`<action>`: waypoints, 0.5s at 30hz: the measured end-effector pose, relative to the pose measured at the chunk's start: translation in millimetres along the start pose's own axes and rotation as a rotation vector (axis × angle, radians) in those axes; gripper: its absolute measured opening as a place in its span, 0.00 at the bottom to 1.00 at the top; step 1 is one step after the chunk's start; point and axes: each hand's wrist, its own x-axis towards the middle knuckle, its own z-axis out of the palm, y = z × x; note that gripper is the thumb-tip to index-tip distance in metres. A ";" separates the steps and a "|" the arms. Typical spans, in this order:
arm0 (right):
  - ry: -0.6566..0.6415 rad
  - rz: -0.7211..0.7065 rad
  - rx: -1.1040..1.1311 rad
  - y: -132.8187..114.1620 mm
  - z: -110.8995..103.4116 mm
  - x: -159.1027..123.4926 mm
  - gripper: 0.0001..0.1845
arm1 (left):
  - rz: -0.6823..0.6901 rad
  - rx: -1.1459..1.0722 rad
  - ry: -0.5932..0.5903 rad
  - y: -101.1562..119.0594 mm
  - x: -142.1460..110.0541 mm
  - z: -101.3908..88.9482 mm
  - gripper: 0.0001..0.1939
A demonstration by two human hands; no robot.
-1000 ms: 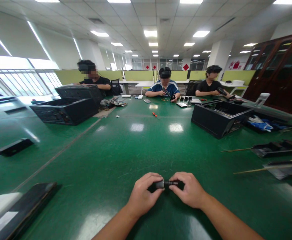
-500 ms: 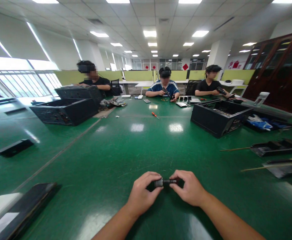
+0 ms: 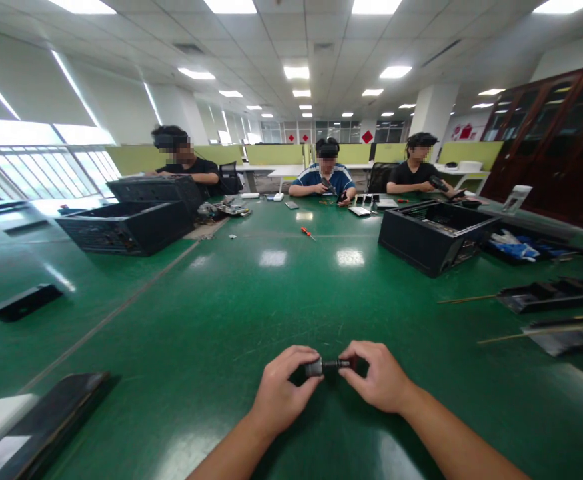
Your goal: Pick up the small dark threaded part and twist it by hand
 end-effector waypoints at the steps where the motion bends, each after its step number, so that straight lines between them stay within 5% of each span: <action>1: 0.000 0.003 -0.001 0.4 -0.5 0.2 0.03 | 0.001 0.002 0.001 0.0 0.2 -0.1 0.14; 15: -0.015 -0.004 -0.002 3.9 -3.8 2.6 0.03 | 0.003 0.042 0.000 -2.6 2.6 -2.7 0.12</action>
